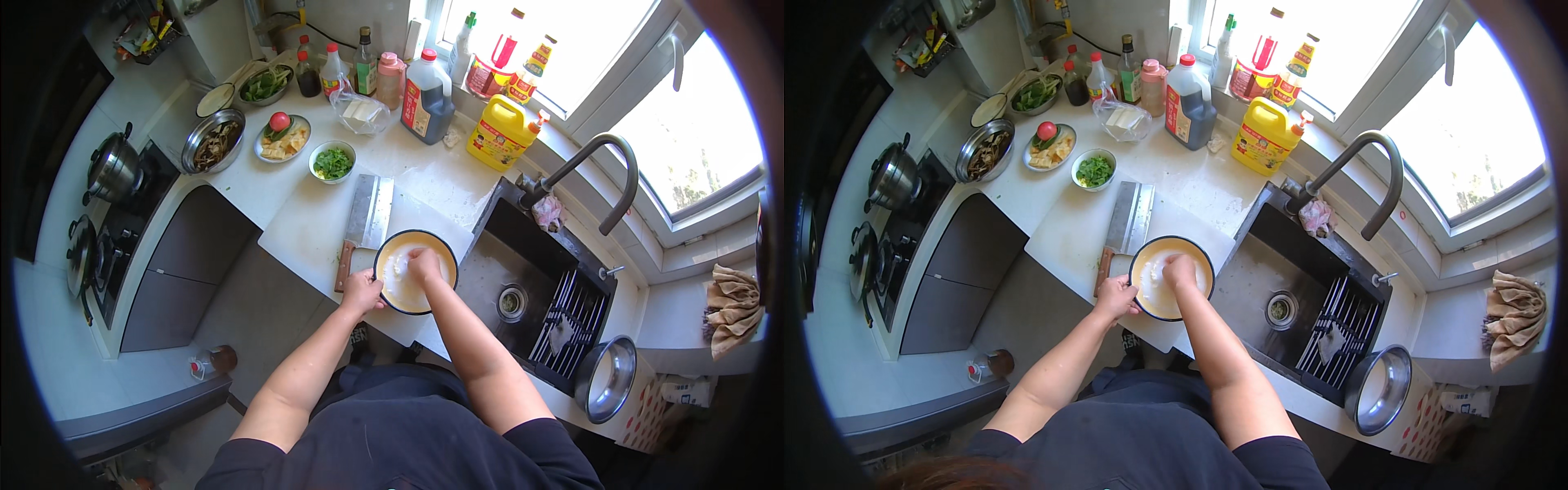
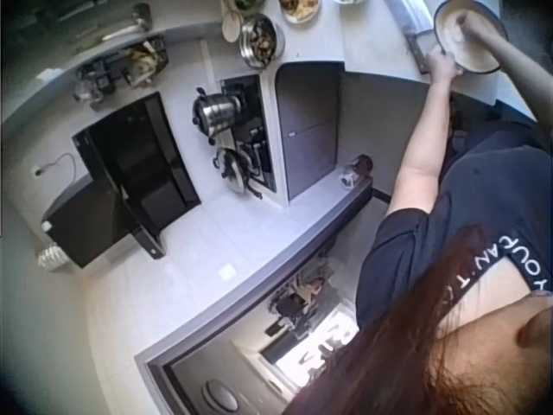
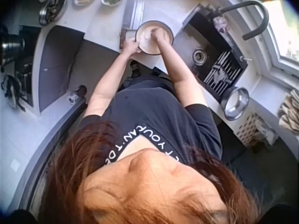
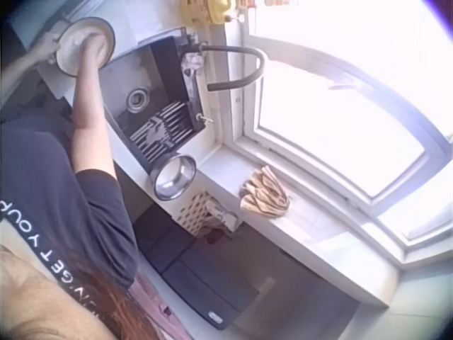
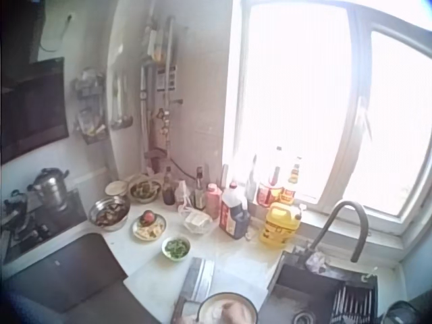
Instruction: The person kneads dough in a bowl by hand and then takes the bowl to the sink to rinse it.
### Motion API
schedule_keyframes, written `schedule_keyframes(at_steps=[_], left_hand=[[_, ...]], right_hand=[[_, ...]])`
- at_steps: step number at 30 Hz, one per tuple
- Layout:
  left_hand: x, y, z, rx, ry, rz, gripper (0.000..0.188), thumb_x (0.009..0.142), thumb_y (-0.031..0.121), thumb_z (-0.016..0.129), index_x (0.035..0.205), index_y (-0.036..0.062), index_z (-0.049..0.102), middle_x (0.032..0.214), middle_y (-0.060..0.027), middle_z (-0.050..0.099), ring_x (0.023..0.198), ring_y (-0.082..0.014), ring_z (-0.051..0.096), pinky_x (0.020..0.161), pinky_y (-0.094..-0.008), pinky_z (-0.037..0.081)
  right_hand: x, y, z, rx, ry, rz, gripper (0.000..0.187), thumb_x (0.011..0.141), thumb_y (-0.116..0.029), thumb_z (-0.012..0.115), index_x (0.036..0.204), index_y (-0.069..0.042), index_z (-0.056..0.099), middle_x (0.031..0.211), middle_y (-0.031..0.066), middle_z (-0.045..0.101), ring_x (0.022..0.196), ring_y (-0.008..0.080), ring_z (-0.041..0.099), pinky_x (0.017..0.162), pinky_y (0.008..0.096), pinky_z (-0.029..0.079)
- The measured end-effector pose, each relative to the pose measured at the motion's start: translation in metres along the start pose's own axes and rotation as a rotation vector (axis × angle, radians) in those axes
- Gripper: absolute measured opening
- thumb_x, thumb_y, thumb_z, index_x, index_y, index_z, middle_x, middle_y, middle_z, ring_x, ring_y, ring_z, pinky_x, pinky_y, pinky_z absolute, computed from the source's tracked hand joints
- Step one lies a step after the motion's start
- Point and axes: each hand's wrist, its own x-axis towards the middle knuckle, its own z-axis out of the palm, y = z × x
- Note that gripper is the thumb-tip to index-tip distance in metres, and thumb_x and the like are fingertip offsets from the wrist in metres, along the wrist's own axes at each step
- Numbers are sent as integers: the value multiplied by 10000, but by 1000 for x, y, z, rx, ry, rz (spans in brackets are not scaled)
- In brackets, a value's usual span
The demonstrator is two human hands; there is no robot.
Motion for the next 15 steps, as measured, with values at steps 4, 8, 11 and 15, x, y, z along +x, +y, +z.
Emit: schedule_keyframes(at_steps=[4,8,11,15], left_hand=[[-1,3,3,12,16,-4,223,824,30,470,998,-14,601,693,-89,634,476,-105,594,410,-200,483],[-5,8,3,37,42,2,205,816,28,467,960,-30,602,679,-101,641,492,-138,617,424,-245,507],[-2,6,3,50,55,19,214,812,34,463,960,-27,604,683,-106,642,496,-146,621,433,-252,514],[-3,7,3,41,46,26,210,811,41,466,950,-28,607,677,-106,640,497,-146,623,434,-251,515]], right_hand=[[-10,-2,-2,-40,-66,-103,170,758,-78,556,855,-30,687,849,145,666,783,266,640,723,343,475],[-33,-9,-22,192,-119,-142,173,826,-80,519,867,-1,668,804,94,653,705,198,624,664,304,486],[-34,-14,-21,551,-275,57,177,861,-60,485,924,11,635,769,66,618,673,144,602,619,260,493],[-30,-17,-4,657,-459,255,175,879,-30,456,988,16,585,787,74,612,649,140,594,591,259,500]])
